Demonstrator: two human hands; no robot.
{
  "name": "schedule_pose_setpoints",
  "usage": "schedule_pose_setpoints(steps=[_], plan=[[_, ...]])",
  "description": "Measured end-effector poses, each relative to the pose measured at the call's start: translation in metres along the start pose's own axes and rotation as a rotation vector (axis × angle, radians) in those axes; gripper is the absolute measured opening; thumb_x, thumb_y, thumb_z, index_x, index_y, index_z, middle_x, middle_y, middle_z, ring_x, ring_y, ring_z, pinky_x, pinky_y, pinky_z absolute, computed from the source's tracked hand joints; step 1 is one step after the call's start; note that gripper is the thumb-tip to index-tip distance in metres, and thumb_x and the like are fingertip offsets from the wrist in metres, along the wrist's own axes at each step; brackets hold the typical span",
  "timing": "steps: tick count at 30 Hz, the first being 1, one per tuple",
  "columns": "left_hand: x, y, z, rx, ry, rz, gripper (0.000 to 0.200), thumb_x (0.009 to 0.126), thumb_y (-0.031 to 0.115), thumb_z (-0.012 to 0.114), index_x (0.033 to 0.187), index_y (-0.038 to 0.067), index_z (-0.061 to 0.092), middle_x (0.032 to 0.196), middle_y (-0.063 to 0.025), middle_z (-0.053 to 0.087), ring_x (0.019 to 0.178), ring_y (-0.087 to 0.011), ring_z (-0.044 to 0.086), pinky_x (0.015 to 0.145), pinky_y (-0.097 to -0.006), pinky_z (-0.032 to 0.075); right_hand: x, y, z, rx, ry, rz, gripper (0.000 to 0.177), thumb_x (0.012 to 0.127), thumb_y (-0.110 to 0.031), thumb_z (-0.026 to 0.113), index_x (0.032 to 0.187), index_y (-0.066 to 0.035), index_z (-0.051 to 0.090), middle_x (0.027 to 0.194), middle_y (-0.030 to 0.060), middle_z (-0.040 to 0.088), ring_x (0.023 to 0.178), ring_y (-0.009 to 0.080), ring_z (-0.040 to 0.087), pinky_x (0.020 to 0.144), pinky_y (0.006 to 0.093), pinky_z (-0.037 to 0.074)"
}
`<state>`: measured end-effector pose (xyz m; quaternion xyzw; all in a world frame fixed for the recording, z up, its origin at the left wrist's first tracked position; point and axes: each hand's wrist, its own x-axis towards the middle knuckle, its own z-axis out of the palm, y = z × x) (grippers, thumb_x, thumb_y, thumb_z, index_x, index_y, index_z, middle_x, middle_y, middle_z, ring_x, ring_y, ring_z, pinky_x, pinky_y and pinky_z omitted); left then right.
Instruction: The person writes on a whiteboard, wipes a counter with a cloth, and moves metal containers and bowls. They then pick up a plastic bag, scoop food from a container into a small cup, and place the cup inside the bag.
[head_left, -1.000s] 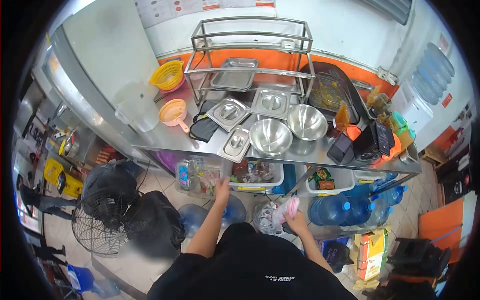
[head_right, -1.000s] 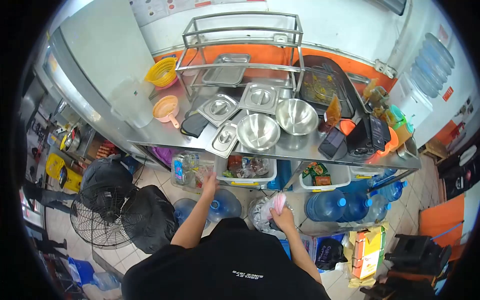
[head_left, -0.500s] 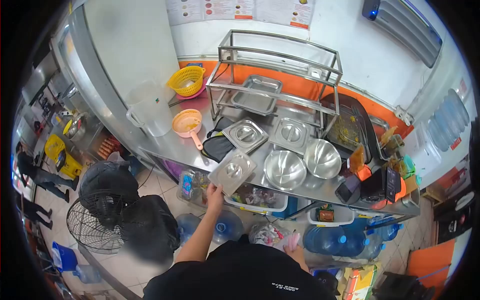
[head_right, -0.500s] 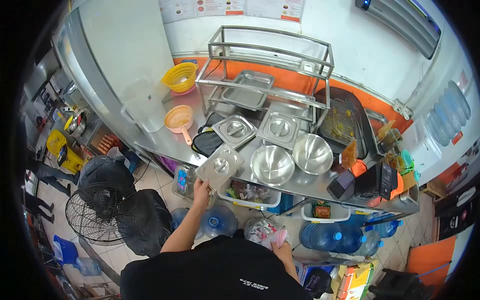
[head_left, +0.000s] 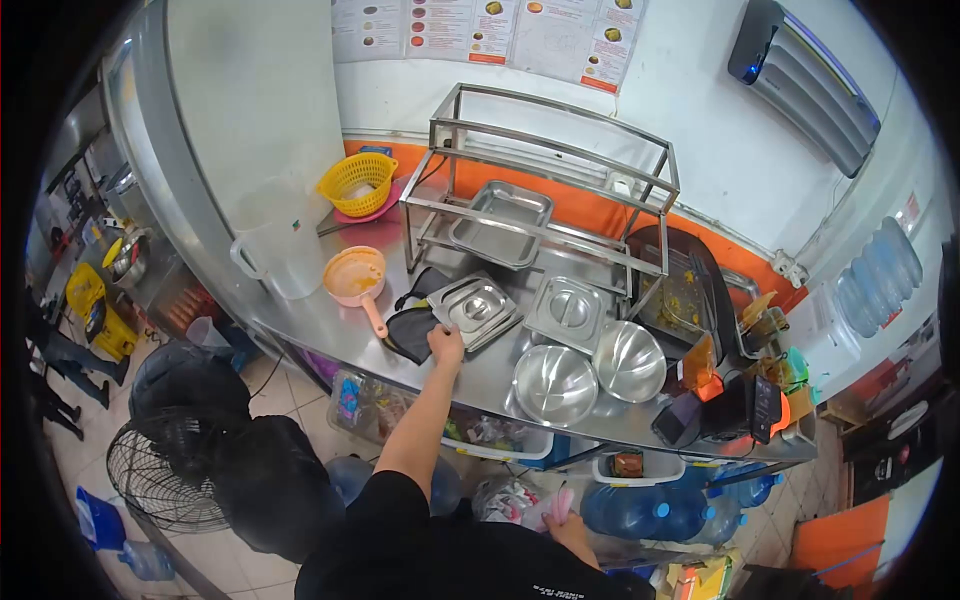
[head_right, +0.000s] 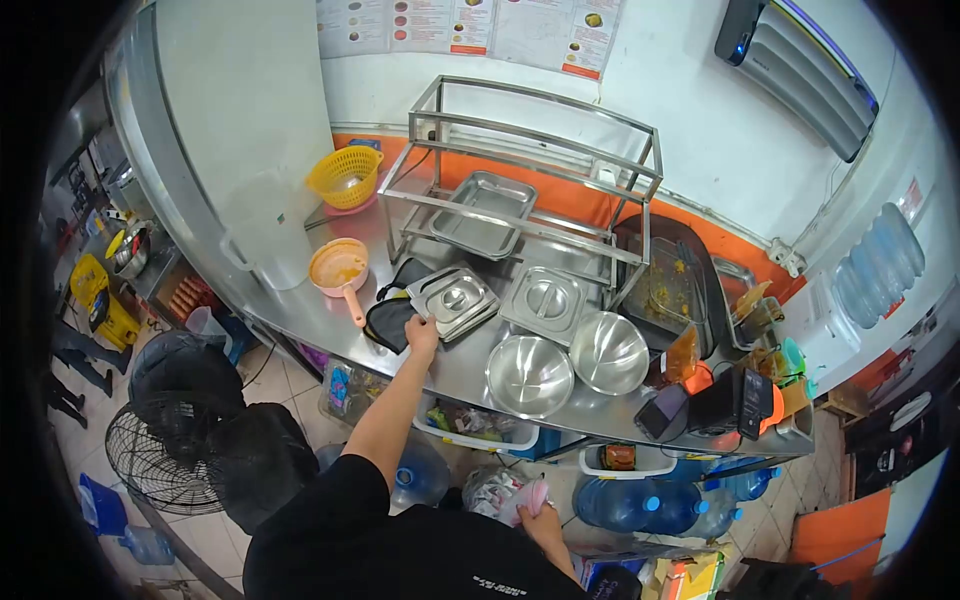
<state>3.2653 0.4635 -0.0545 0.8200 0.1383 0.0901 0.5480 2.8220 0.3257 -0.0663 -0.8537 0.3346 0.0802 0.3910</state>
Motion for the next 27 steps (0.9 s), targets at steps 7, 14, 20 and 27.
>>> schedule_pose_setpoints(steps=[7, 14, 20, 27], plan=[[-0.002, -0.002, -0.009, -0.347, -0.083, -0.131, 0.032, 0.072, 0.009, 0.068, 0.095, -0.004, 0.052, 0.097, -0.0184, 0.06, 0.088, -0.0288, 0.06, 0.078, -0.0352, 0.046, -0.003, 0.014, 0.005, -0.038, 0.045, 0.002, 0.042, 0.075, -0.033, 0.067, 0.094, 0.004, 0.062, 0.084, 0.0244, 0.065, 0.082, 0.0375, 0.064, 0.071, 0.0413, 0.05], [-0.001, 0.03, -0.052, -0.806, -0.264, -0.104, 0.03, 0.076, 0.003, 0.059, 0.104, -0.002, 0.049, 0.099, -0.0127, 0.059, 0.09, -0.0206, 0.058, 0.08, -0.0322, 0.045, 0.015, 0.023, 0.006, -0.024, 0.008, 0.043, 0.058, 0.075, -0.046, 0.062, 0.096, 0.008, 0.058, 0.094, 0.03, 0.061, 0.091, 0.0442, 0.059, 0.08, 0.0465, 0.047], [0.041, 0.097, -0.043, -0.759, -0.091, 0.034, 0.03, 0.076, 0.006, 0.059, 0.103, -0.003, 0.048, 0.095, -0.0117, 0.056, 0.085, -0.0183, 0.054, 0.077, -0.0301, 0.042, 0.01, 0.008, 0.004, -0.084, 0.123, 0.009, 0.049, 0.074, -0.039, 0.067, 0.092, 0.006, 0.061, 0.083, 0.027, 0.064, 0.082, 0.0403, 0.064, 0.072, 0.0435, 0.05], [0.079, 0.147, 0.01, -0.94, -0.131, -0.201, 0.04, 0.076, 0.01, 0.062, 0.109, -0.004, 0.047, 0.098, -0.0144, 0.056, 0.086, -0.0222, 0.057, 0.076, -0.0324, 0.045, -0.008, 0.007, -0.003, -0.053, 0.14, 0.173, 0.053, 0.073, -0.043, 0.067, 0.089, 0.007, 0.062, 0.083, 0.0297, 0.063, 0.084, 0.0416, 0.063, 0.074, 0.0447, 0.05]])
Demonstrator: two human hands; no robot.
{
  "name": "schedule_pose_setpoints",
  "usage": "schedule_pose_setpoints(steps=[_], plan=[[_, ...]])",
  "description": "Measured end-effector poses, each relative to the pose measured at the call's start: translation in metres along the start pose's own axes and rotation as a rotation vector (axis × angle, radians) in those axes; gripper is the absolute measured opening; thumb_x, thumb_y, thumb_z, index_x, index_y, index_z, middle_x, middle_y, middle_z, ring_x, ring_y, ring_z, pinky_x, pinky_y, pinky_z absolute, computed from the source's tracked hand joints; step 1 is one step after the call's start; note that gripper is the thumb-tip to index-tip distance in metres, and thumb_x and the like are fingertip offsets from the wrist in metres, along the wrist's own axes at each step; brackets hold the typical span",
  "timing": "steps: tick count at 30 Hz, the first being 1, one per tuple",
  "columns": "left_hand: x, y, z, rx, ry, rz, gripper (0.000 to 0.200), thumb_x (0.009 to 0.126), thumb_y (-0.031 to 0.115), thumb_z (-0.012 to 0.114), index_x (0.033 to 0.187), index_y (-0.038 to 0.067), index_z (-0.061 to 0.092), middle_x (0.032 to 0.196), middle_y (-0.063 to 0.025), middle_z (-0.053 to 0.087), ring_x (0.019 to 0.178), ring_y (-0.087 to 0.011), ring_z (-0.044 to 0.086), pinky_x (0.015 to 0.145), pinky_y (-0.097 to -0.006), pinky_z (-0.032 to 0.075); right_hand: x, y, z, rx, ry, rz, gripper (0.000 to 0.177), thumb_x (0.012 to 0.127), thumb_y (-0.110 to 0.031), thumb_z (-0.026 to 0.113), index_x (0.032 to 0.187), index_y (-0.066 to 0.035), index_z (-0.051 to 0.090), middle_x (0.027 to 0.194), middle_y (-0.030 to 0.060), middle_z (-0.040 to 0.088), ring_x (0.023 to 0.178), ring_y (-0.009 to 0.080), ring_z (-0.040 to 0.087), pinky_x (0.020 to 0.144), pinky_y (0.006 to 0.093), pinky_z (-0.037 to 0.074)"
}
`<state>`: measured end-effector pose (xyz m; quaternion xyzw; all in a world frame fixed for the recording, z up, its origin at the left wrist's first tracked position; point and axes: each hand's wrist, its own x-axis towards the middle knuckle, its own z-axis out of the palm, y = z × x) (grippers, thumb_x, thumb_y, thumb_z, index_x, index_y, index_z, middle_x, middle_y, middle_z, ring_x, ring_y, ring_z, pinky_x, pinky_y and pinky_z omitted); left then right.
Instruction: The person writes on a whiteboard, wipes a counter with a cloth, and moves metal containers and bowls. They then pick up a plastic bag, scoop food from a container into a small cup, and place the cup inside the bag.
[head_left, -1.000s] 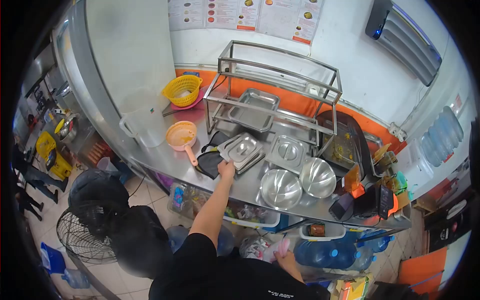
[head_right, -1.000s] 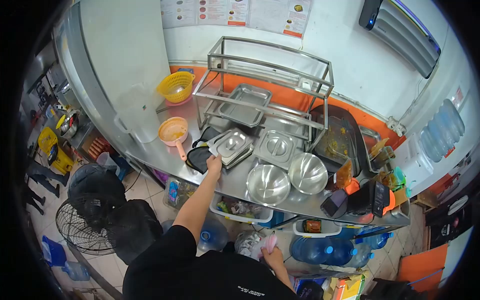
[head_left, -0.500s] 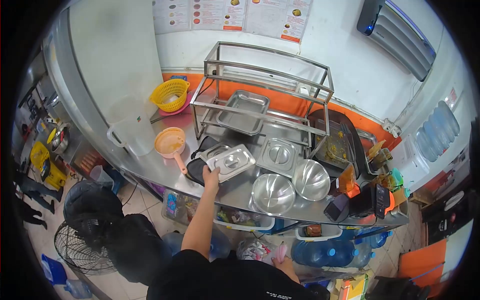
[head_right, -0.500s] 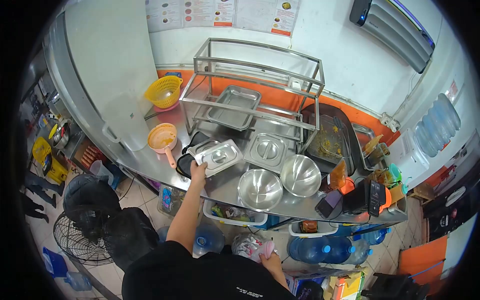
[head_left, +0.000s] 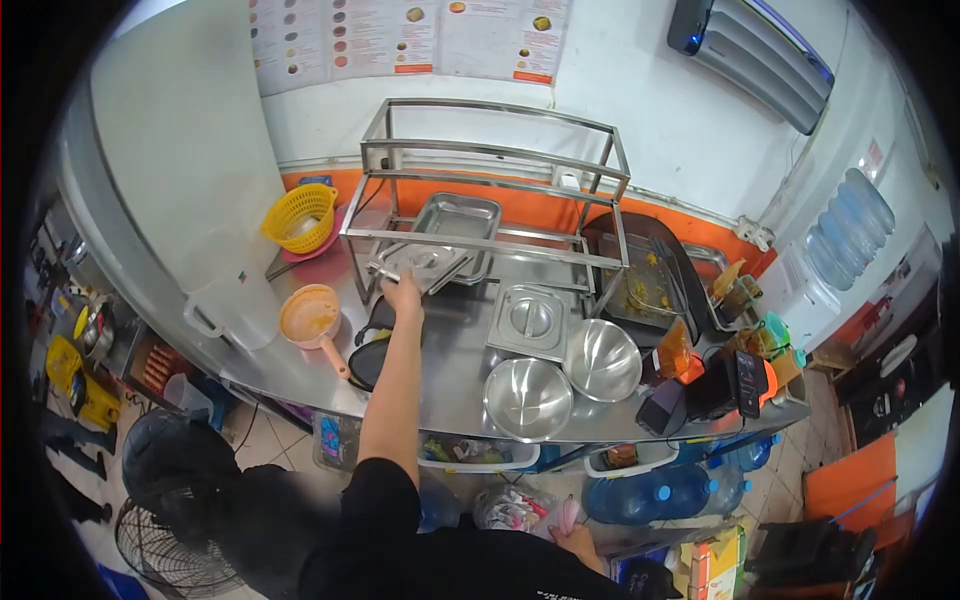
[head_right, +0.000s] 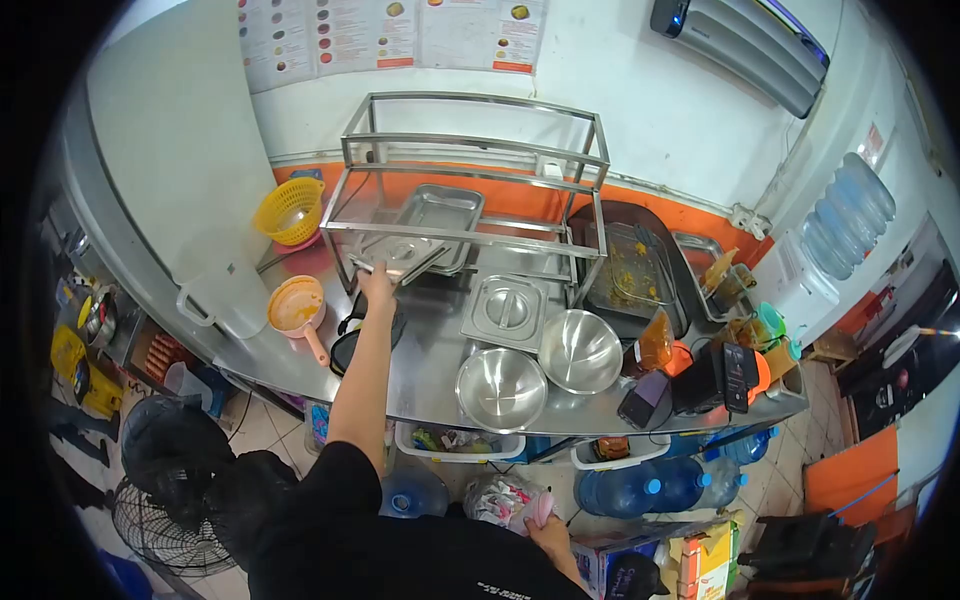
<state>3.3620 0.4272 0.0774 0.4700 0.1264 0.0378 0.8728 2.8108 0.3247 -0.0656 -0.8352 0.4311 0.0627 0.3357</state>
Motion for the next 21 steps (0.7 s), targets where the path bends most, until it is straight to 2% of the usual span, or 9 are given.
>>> schedule_pose_setpoints(steps=[3, 4, 5, 7, 9, 11, 14, 18, 21], plan=[[0.019, -0.034, 0.024, -0.095, -0.025, 0.061, 0.044, 0.076, 0.011, 0.063, 0.112, -0.005, 0.045, 0.1, -0.0186, 0.056, 0.089, -0.029, 0.058, 0.082, -0.0379, 0.046, -0.013, -0.011, -0.01, -0.019, -0.036, 0.029, 0.055, 0.072, -0.044, 0.065, 0.097, 0.005, 0.06, 0.092, 0.0299, 0.062, 0.087, 0.0432, 0.061, 0.078, 0.046, 0.048], [0.063, -0.074, 0.018, 0.155, 0.031, 0.121, 0.053, 0.074, 0.014, 0.066, 0.115, -0.008, 0.041, 0.11, -0.0245, 0.052, 0.1, -0.0368, 0.055, 0.09, -0.0421, 0.044, -0.016, -0.013, -0.012, -0.009, -0.042, 0.041, 0.055, 0.072, -0.044, 0.065, 0.096, 0.005, 0.06, 0.092, 0.0298, 0.062, 0.087, 0.043, 0.061, 0.078, 0.0459, 0.049], [0.055, -0.066, 0.026, 0.154, 0.023, 0.118, 0.053, 0.074, 0.014, 0.066, 0.115, -0.008, 0.041, 0.11, -0.0245, 0.052, 0.1, -0.0368, 0.055, 0.09, -0.0421, 0.044, -0.016, -0.014, -0.012, 0.002, -0.048, 0.053, 0.055, 0.072, -0.044, 0.065, 0.096, 0.006, 0.06, 0.092, 0.0296, 0.062, 0.087, 0.0429, 0.061, 0.078, 0.0458, 0.049], [0.023, -0.039, 0.044, 0.576, 0.256, 0.019, 0.059, 0.071, 0.017, 0.069, 0.115, -0.01, 0.04, 0.119, -0.0276, 0.046, 0.11, -0.0403, 0.049, 0.095, -0.0432, 0.041, -0.015, -0.005, -0.002, -0.045, -0.035, 0.085, 0.055, 0.072, -0.044, 0.065, 0.096, 0.005, 0.06, 0.092, 0.0292, 0.062, 0.087, 0.0426, 0.061, 0.077, 0.0456, 0.049], [0.026, -0.04, 0.053, 0.559, 0.347, -0.072, 0.065, 0.069, 0.019, 0.072, 0.117, -0.011, 0.039, 0.123, -0.0283, 0.043, 0.117, -0.039, 0.044, 0.092, -0.0461, 0.044, -0.019, -0.007, -0.002, -0.097, -0.028, 0.115, 0.054, 0.071, -0.043, 0.065, 0.096, 0.005, 0.061, 0.091, 0.0289, 0.062, 0.087, 0.0422, 0.061, 0.077, 0.0455, 0.049], [0.037, -0.045, 0.057, 0.399, 0.262, -0.404, 0.063, 0.069, 0.014, 0.071, 0.118, -0.01, 0.038, 0.123, -0.0275, 0.044, 0.113, -0.0388, 0.048, 0.087, -0.0543, 0.048, -0.033, -0.028, -0.014, 0.008, 0.029, 0.122, 0.059, 0.071, -0.049, 0.067, 0.078, 0.01, 0.063, 0.082, 0.0316, 0.062, 0.083, 0.0415, 0.063, 0.075, 0.0442, 0.05], [0.066, -0.076, 0.054, 0.013, 0.053, -0.399, 0.053, 0.075, 0.005, 0.062, 0.12, -0.007, 0.037, 0.118, -0.0244, 0.05, 0.101, -0.0369, 0.057, 0.073, -0.057, 0.054, -0.025, 0.007, 0.011, 0.003, 0.017, 0.118, 0.053, 0.072, -0.042, 0.068, 0.084, 0.009, 0.062, 0.081, 0.0286, 0.063, 0.082, 0.0395, 0.064, 0.073, 0.0431, 0.05], [0.051, -0.056, 0.044, -0.021, 0.094, -0.386, 0.053, 0.077, -0.001, 0.057, 0.123, -0.006, 0.033, 0.116, -0.0241, 0.05, 0.096, -0.0372, 0.059, 0.072, -0.0547, 0.056, -0.025, 0.007, 0.013, 0.021, 0.082, 0.068, 0.047, 0.072, -0.037, 0.068, 0.086, 0.007, 0.062, 0.08, 0.0261, 0.064, 0.081, 0.038, 0.064, 0.071, 0.0423, 0.05], [0.06, -0.058, 0.027, -0.061, 0.08, -0.259, 0.055, 0.076, 0.0, 0.062, 0.121, -0.012, 0.032, 0.121, -0.0278, 0.044, 0.096, -0.0393, 0.059, 0.067, -0.0522, 0.058, -0.02, 0.005, 0.013, 0.08, -0.028, 0.11, 0.056, 0.071, -0.047, 0.066, 0.095, 0.004, 0.062, 0.089, 0.0273, 0.063, 0.085, 0.0425, 0.061, 0.076, 0.046, 0.049]])
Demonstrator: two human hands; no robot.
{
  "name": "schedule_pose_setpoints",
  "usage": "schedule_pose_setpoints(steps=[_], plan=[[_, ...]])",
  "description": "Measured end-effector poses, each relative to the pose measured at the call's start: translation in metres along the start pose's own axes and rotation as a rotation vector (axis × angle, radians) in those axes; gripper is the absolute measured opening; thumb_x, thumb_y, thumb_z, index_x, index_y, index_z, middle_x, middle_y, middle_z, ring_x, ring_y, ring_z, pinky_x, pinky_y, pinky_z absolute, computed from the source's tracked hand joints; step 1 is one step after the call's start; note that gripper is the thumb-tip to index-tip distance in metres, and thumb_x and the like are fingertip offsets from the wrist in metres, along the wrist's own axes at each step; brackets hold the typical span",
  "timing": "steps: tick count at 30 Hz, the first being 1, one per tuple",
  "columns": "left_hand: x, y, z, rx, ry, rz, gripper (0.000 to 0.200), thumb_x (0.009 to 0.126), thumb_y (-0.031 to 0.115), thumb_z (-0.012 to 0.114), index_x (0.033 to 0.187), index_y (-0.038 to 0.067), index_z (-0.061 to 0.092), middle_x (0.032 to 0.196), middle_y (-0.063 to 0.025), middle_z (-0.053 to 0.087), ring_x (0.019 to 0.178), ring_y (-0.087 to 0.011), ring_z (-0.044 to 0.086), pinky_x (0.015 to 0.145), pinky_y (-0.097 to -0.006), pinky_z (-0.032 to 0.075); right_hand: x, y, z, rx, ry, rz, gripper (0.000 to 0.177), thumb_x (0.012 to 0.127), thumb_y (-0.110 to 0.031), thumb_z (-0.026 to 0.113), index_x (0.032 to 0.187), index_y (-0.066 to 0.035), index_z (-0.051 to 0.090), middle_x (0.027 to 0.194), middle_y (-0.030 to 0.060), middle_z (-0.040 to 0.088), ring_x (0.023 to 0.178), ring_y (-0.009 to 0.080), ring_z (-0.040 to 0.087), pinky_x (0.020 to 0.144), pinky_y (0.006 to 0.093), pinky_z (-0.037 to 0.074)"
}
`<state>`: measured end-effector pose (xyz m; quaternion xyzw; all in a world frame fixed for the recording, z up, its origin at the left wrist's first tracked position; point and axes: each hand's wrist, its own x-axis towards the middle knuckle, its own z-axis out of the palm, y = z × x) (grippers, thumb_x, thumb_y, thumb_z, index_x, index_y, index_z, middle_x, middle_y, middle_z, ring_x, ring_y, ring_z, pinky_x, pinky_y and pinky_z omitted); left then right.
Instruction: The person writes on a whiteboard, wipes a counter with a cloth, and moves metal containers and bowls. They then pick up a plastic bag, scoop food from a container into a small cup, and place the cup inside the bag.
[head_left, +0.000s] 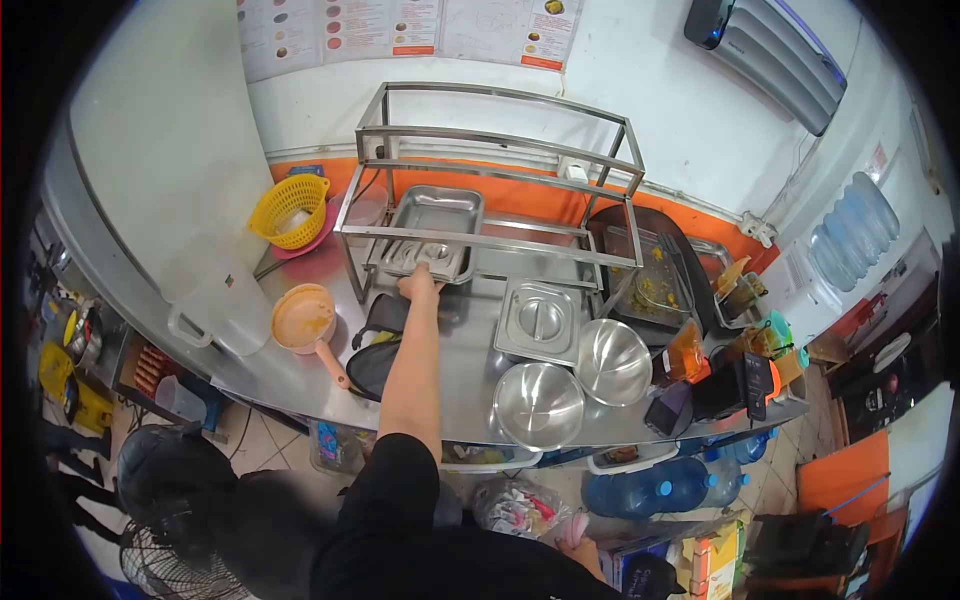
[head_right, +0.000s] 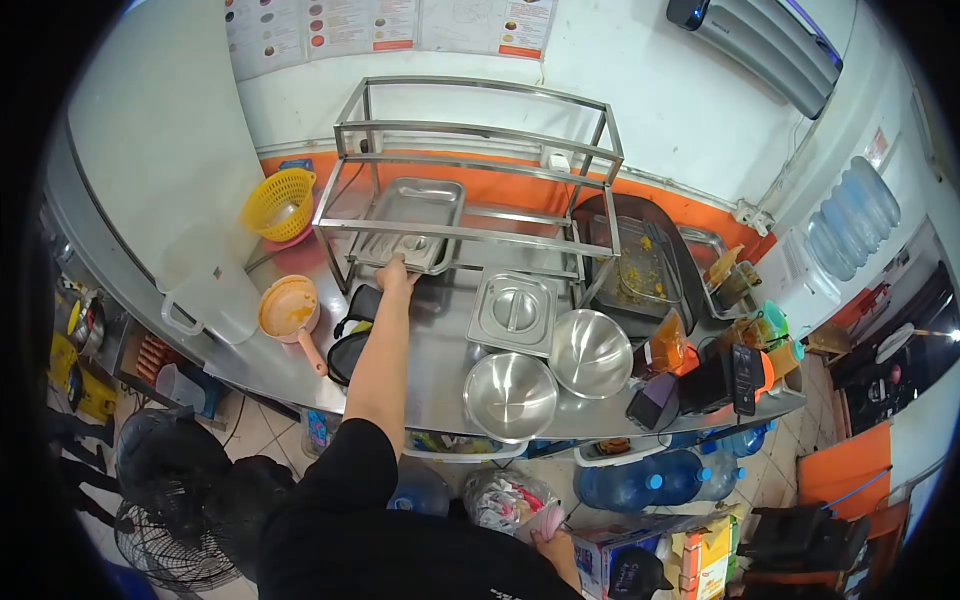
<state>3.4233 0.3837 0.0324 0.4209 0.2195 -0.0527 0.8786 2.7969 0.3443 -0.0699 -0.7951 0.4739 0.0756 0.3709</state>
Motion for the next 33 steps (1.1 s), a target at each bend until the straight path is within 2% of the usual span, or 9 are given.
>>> schedule_pose_setpoints(steps=[6, 8, 11, 14, 16, 18, 22, 28, 33], plan=[[0.033, 0.025, -0.018, 0.066, 0.104, 0.09, 0.047, 0.08, -0.001, 0.054, 0.122, -0.005, 0.034, 0.114, -0.022, 0.052, 0.095, -0.0374, 0.06, 0.071, -0.0546, 0.056, 0.007, -0.005, 0.005, -0.158, 0.032, -0.027, 0.054, 0.073, -0.044, 0.066, 0.088, 0.008, 0.062, 0.079, 0.0284, 0.063, 0.081, 0.0403, 0.063, 0.071, 0.0446, 0.05], [0.039, 0.028, -0.023, 0.026, 0.043, 0.069, 0.047, 0.08, -0.001, 0.054, 0.123, -0.004, 0.034, 0.114, -0.0211, 0.052, 0.095, -0.0368, 0.06, 0.07, -0.0538, 0.056, 0.001, -0.022, -0.007, -0.177, 0.002, 0.001, 0.056, 0.072, -0.048, 0.064, 0.097, 0.002, 0.061, 0.09, 0.0269, 0.063, 0.086, 0.0419, 0.061, 0.077, 0.0465, 0.049], [0.035, 0.028, -0.03, 0.045, -0.069, 0.025, 0.066, 0.073, 0.006, 0.068, 0.124, -0.009, 0.029, 0.126, -0.0225, 0.042, 0.105, -0.0353, 0.054, 0.076, -0.0512, 0.057, -0.003, -0.033, -0.013, -0.125, -0.019, -0.018, 0.052, 0.074, -0.044, 0.064, 0.099, 0.002, 0.06, 0.089, 0.0267, 0.063, 0.086, 0.0422, 0.061, 0.077, 0.046, 0.049], [-0.014, 0.035, -0.024, 0.12, 0.201, -0.014, 0.069, 0.073, 0.021, 0.072, 0.124, -0.006, 0.033, 0.129, -0.0199, 0.041, 0.114, -0.0343, 0.046, 0.082, -0.0543, 0.051, 0.01, -0.013, -0.006, -0.11, -0.051, -0.041, 0.051, 0.075, -0.043, 0.063, 0.098, 0.003, 0.059, 0.088, 0.0278, 0.063, 0.086, 0.0422, 0.061, 0.077, 0.046, 0.049], [-0.035, 0.021, -0.031, 0.324, 0.071, -0.07, 0.072, 0.075, 0.044, 0.068, 0.123, -0.002, 0.04, 0.131, -0.0167, 0.041, 0.119, -0.0333, 0.041, 0.086, -0.0545, 0.043, 0.012, -0.01, -0.003, -0.099, -0.041, -0.091, 0.052, 0.076, -0.042, 0.063, 0.098, 0.005, 0.059, 0.088, 0.0286, 0.062, 0.086, 0.0421, 0.061, 0.077, 0.0461, 0.049], [-0.068, 0.003, -0.043, 0.721, -0.447, -0.095, 0.079, 0.077, 0.06, 0.057, 0.131, 0.004, 0.04, 0.136, -0.0173, 0.038, 0.123, -0.0363, 0.037, 0.091, -0.0548, 0.036, 0.017, -0.012, -0.005, -0.077, 0.011, -0.1, 0.054, 0.073, -0.046, 0.065, 0.093, 0.004, 0.062, 0.087, 0.028, 0.063, 0.086, 0.0424, 0.061, 0.076, 0.0469, 0.049], [-0.118, -0.042, -0.041, 0.995, -0.766, -0.12, 0.063, 0.082, 0.054, 0.056, 0.12, 0.004, 0.049, 0.124, -0.0152, 0.047, 0.116, -0.0299, 0.044, 0.088, -0.0469, 0.042, 0.022, -0.038, -0.02, -0.122, -0.027, -0.067, 0.054, 0.074, -0.045, 0.064, 0.096, 0.004, 0.061, 0.091, 0.0277, 0.062, 0.089, 0.0428, 0.06, 0.08, 0.0462, 0.047], [-0.131, -0.069, -0.019, 0.966, -0.641, -0.034, 0.038, 0.079, 0.03, 0.065, 0.099, 0.001, 0.052, 0.089, -0.0095, 0.059, 0.085, -0.0219, 0.057, 0.073, -0.0377, 0.048, 0.041, -0.044, -0.036, -0.131, -0.105, -0.14, 0.057, 0.076, -0.042, 0.062, 0.104, 0.008, 0.056, 0.097, 0.0298, 0.061, 0.093, 0.042, 0.059, 0.084, 0.0447, 0.046], [-0.107, -0.089, -0.028, 1.009, -0.493, 0.212, 0.031, 0.073, 0.021, 0.065, 0.093, -0.002, 0.057, 0.084, -0.0136, 0.062, 0.076, -0.022, 0.06, 0.068, -0.0344, 0.047, 0.064, -0.017, -0.053, -0.098, -0.14, -0.223, 0.056, 0.076, -0.042, 0.062, 0.104, 0.006, 0.056, 0.097, 0.0286, 0.061, 0.093, 0.0421, 0.059, 0.084, 0.0447, 0.046]])
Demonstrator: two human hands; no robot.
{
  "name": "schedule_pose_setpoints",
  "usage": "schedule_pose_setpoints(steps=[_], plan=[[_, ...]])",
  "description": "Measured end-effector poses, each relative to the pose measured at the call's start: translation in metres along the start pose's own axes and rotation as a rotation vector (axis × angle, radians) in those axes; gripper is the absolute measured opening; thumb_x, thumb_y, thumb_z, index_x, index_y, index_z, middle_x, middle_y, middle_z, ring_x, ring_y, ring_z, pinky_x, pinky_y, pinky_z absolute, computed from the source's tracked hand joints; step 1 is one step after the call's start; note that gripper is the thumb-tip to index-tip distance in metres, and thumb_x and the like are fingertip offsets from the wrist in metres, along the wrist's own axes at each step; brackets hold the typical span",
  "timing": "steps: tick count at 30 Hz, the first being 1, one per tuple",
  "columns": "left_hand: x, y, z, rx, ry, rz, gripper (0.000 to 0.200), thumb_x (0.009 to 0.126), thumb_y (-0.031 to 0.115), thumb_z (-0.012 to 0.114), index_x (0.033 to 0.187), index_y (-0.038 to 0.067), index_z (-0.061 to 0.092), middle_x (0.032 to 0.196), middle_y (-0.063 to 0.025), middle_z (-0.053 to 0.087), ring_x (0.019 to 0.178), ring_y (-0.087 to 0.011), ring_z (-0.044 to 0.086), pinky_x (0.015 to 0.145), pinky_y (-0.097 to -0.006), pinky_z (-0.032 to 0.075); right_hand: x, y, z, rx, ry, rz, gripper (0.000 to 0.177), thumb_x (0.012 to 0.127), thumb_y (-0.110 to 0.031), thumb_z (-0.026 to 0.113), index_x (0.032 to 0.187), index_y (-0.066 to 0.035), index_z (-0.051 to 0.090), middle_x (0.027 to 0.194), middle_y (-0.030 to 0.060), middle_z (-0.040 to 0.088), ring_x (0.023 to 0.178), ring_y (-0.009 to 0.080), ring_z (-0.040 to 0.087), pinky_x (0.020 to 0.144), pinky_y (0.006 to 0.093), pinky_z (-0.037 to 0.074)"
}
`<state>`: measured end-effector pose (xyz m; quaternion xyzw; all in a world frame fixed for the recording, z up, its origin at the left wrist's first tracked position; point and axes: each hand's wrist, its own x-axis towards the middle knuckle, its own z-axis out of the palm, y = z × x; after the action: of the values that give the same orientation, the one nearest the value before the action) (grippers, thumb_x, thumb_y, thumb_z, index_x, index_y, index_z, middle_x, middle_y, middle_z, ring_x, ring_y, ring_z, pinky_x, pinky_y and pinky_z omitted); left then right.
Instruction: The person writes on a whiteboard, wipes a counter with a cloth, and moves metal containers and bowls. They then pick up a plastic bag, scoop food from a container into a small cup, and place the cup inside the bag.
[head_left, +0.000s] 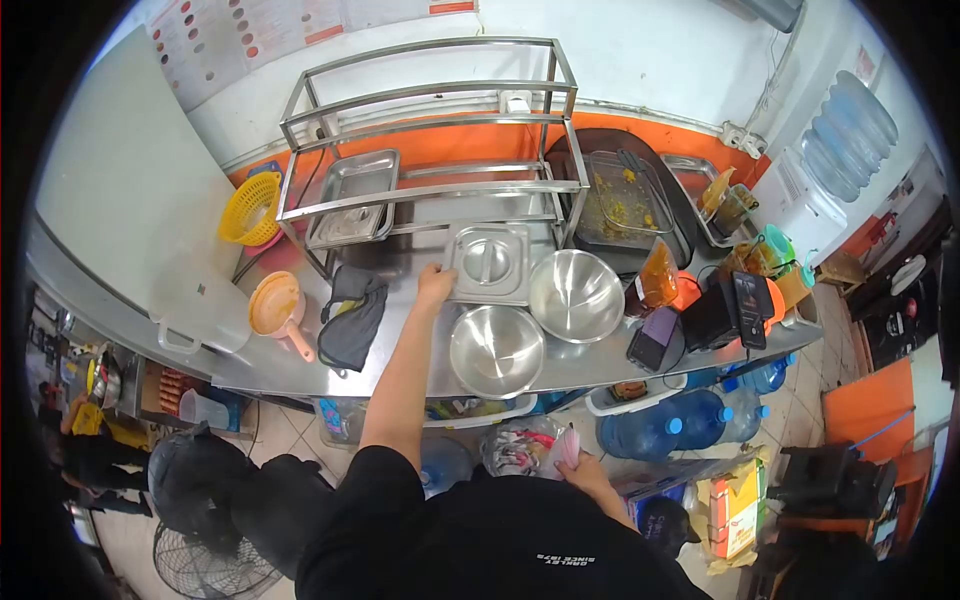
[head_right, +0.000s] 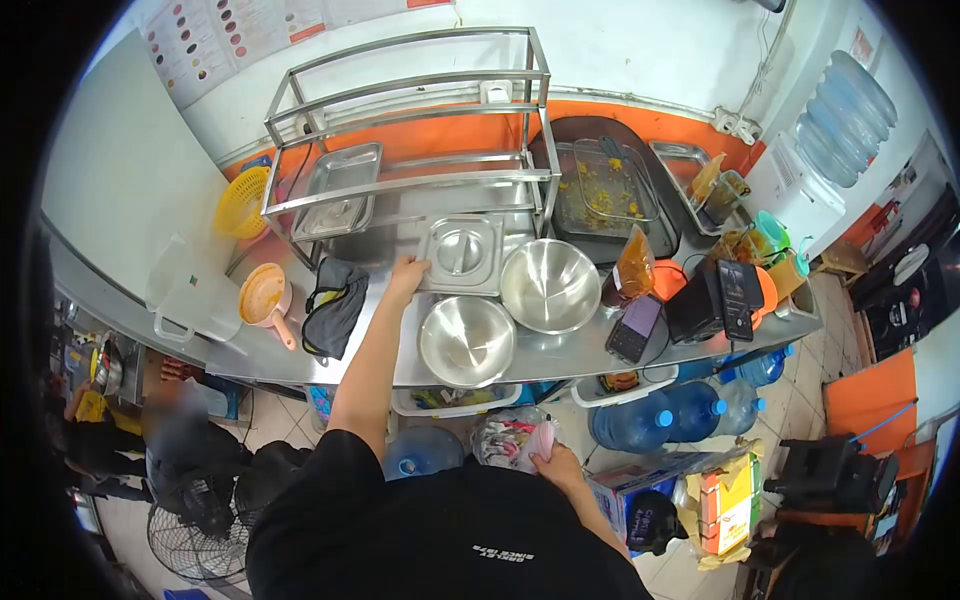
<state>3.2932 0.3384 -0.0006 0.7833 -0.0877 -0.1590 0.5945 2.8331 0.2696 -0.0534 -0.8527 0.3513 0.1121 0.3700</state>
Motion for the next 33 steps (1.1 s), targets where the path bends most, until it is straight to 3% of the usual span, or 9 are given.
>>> schedule_pose_setpoints(steps=[9, 11, 14, 18, 20, 23, 28, 31, 33], plan=[[-0.028, 0.0, -0.06, 0.11, 0.481, -0.08, 0.028, 0.071, 0.019, 0.067, 0.09, 0.0, 0.058, 0.084, -0.0146, 0.061, 0.082, -0.028, 0.059, 0.074, -0.0371, 0.045, 0.033, 0.046, -0.054, 0.048, 0.051, -0.148, 0.054, 0.075, -0.042, 0.064, 0.099, 0.006, 0.059, 0.089, 0.0291, 0.062, 0.087, 0.0442, 0.06, 0.077, 0.046, 0.048], [-0.043, 0.015, -0.057, 0.654, 0.941, 0.264, 0.029, 0.072, 0.017, 0.067, 0.095, 0.003, 0.057, 0.092, -0.0144, 0.059, 0.093, -0.0331, 0.054, 0.08, -0.0412, 0.043, 0.043, 0.062, -0.056, 0.029, 0.026, -0.201, 0.054, 0.075, -0.042, 0.064, 0.099, 0.006, 0.059, 0.088, 0.0287, 0.063, 0.087, 0.0441, 0.06, 0.077, 0.046, 0.049], [-0.057, 0.046, -0.041, 0.785, 0.659, 0.384, 0.029, 0.073, 0.021, 0.064, 0.098, 0.007, 0.059, 0.106, -0.0158, 0.057, 0.099, -0.035, 0.051, 0.084, -0.0433, 0.041, 0.052, 0.07, -0.069, -0.011, -0.08, -0.202, 0.055, 0.075, -0.041, 0.064, 0.104, 0.005, 0.057, 0.094, 0.0286, 0.061, 0.091, 0.0437, 0.059, 0.08, 0.0462, 0.047], [-0.031, 0.037, -0.022, 1.097, 0.713, 0.361, 0.028, 0.072, 0.022, 0.065, 0.096, 0.007, 0.062, 0.105, -0.0137, 0.06, 0.102, -0.0339, 0.051, 0.086, -0.0427, 0.041, 0.056, 0.058, -0.091, -0.088, -0.165, -0.187, 0.059, 0.075, -0.041, 0.063, 0.112, 0.003, 0.054, 0.102, 0.0291, 0.06, 0.096, 0.044, 0.058, 0.084, 0.0465, 0.046], [-0.029, 0.046, -0.029, 1.109, 0.517, 0.166, 0.032, 0.069, 0.023, 0.066, 0.097, 0.009, 0.065, 0.098, -0.0152, 0.064, 0.099, -0.0339, 0.055, 0.085, -0.0421, 0.044, 0.064, 0.076, -0.085, -0.095, -0.196, -0.21, 0.059, 0.075, -0.041, 0.063, 0.113, 0.002, 0.053, 0.102, 0.0292, 0.06, 0.096, 0.0443, 0.057, 0.085, 0.0465, 0.046], [-0.025, 0.056, -0.042, 1.142, 0.373, 0.126, 0.036, 0.066, 0.023, 0.066, 0.101, 0.01, 0.066, 0.09, -0.0167, 0.065, 0.092, -0.0337, 0.06, 0.081, -0.0418, 0.047, 0.067, 0.076, -0.089, -0.1, -0.205, -0.18, 0.059, 0.075, -0.041, 0.063, 0.112, 0.004, 0.053, 0.102, 0.0288, 0.06, 0.096, 0.044, 0.058, 0.084, 0.0466, 0.046], [-0.01, 0.061, -0.078, 0.735, 0.289, 0.211, 0.032, 0.066, 0.024, 0.065, 0.094, 0.008, 0.069, 0.08, -0.0168, 0.067, 0.076, -0.0277, 0.065, 0.071, -0.0363, 0.05, 0.069, 0.068, -0.083, -0.096, -0.124, -0.179, 0.056, 0.075, -0.041, 0.063, 0.107, 0.005, 0.056, 0.098, 0.029, 0.06, 0.093, 0.0432, 0.058, 0.082, 0.046, 0.047], [-0.006, 0.08, -0.103, 0.681, 0.069, 0.156, 0.027, 0.068, 0.024, 0.063, 0.089, 0.008, 0.071, 0.073, -0.0131, 0.066, 0.068, -0.0224, 0.064, 0.066, -0.0329, 0.049, 0.065, 0.059, -0.077, -0.092, -0.098, -0.165, 0.055, 0.075, -0.042, 0.064, 0.103, 0.005, 0.058, 0.095, 0.0298, 0.061, 0.093, 0.0433, 0.059, 0.082, 0.0455, 0.047], [-0.011, 0.087, -0.107, 0.639, 0.105, 0.152, 0.025, 0.069, 0.024, 0.063, 0.085, 0.007, 0.07, 0.071, -0.0113, 0.065, 0.065, -0.019, 0.062, 0.065, -0.0314, 0.048, 0.065, 0.051, -0.07, -0.082, -0.087, -0.162, 0.057, 0.075, -0.042, 0.064, 0.105, 0.006, 0.056, 0.095, 0.0294, 0.061, 0.093, 0.0436, 0.059, 0.082, 0.045, 0.047]])
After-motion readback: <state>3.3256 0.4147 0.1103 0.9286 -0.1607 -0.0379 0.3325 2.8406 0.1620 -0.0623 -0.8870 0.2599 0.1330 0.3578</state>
